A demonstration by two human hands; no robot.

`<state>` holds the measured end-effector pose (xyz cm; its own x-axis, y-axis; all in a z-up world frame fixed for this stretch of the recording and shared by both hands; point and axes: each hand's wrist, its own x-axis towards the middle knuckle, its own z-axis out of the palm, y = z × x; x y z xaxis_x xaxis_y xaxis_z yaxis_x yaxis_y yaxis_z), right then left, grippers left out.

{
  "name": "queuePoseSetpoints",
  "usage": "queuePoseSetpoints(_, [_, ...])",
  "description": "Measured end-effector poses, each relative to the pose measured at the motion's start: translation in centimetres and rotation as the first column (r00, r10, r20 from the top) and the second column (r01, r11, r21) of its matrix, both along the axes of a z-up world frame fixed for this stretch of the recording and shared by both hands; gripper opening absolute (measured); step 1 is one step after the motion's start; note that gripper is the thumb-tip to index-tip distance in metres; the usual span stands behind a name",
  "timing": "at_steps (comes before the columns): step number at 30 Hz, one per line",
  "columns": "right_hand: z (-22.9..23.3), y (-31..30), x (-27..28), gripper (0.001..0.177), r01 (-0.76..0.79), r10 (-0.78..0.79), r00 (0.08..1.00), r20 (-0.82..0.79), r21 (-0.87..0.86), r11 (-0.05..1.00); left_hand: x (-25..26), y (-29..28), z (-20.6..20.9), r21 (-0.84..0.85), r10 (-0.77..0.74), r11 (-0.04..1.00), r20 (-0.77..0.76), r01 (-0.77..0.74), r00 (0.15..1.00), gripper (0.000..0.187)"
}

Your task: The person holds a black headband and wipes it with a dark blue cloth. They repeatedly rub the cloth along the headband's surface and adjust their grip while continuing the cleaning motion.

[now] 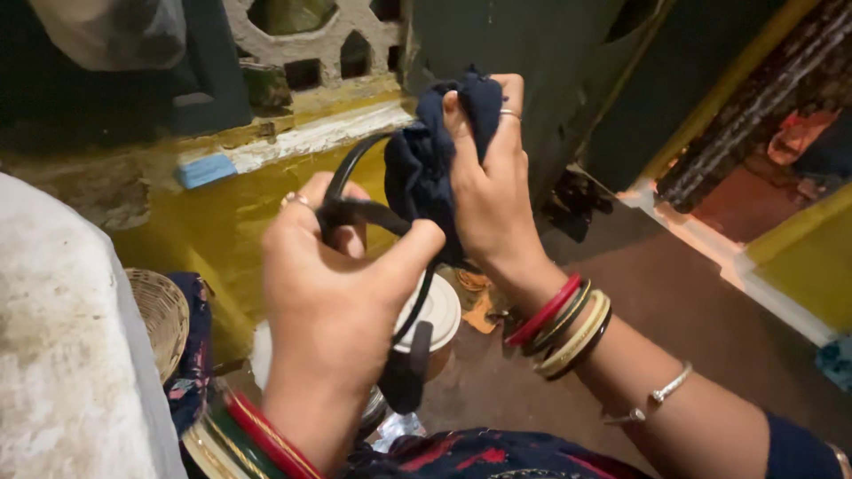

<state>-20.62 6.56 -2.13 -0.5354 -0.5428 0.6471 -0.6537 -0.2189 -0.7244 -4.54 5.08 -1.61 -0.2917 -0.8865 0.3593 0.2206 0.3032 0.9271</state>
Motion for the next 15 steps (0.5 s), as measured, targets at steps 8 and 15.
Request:
queuePoseSetpoints(8, [-1.2, -1.9, -7.1, 0.024, -0.508, 0.445, 0.731, 0.517, -0.023, 0.861, 1.6, 0.6, -0.3, -0.062, 0.085, 0.995, 0.203, -0.074, 0.975, 0.035])
queuePoseSetpoints(15, [-1.0, -2.0, -4.4, 0.035, -0.406, 0.414, 0.580, 0.702, -0.192, 0.894, 1.3, -0.9, 0.7, 0.081, -0.007, 0.997, 0.085, 0.000, 0.996, 0.027])
